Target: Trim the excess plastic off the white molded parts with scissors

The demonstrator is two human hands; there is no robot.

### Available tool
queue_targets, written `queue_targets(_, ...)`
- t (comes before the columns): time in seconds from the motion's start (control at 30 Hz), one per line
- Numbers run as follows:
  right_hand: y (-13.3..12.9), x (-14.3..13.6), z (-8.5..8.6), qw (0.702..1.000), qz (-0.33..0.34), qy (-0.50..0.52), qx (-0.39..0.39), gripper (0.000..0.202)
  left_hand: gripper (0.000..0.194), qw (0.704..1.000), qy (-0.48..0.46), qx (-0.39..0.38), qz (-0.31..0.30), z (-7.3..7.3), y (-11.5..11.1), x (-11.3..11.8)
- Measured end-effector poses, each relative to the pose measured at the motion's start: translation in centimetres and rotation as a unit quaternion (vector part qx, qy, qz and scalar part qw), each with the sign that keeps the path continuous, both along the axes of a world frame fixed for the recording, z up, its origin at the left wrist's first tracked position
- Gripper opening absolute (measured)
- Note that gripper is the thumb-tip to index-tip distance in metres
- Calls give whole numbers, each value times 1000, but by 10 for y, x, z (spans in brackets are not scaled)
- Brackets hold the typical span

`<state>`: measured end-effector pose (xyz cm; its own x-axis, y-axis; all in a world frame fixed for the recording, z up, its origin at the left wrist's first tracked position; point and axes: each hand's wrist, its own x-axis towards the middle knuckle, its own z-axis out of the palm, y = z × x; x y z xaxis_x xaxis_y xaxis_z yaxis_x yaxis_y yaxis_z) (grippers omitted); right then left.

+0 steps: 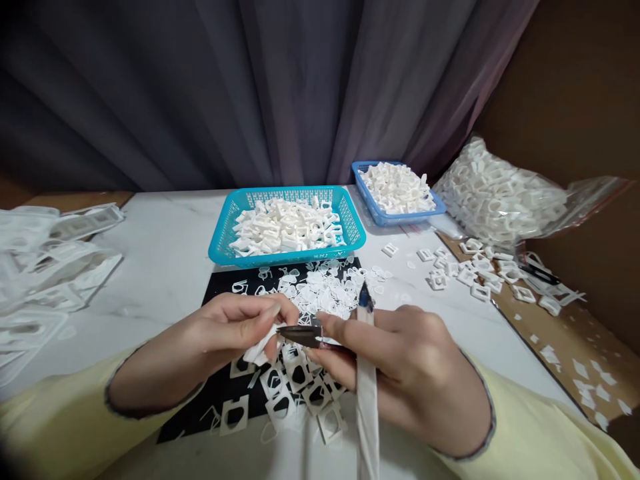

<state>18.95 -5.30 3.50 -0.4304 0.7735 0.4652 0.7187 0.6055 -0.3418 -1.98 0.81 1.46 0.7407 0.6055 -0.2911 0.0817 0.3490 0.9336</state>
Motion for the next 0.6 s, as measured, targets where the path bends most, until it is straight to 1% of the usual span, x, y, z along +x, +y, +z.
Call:
queue_targets(0.13, 9, 5, 1, 999, 48, 19, -16, 16, 36, 999, 3, 19, -48, 1, 5, -2)
queue_targets(0.3, 16, 4, 2, 997, 69, 16, -15, 15, 37, 995, 22, 24, -90, 2, 10, -4)
queue_targets(0.5, 21, 4, 1, 996, 84, 5, -10, 16, 37, 994, 22, 31, -100, -1, 11, -4)
queue_targets(0.6, 23, 5, 0, 996, 93, -1, -9, 16, 33, 996, 20, 13, -92, -3, 10, -3)
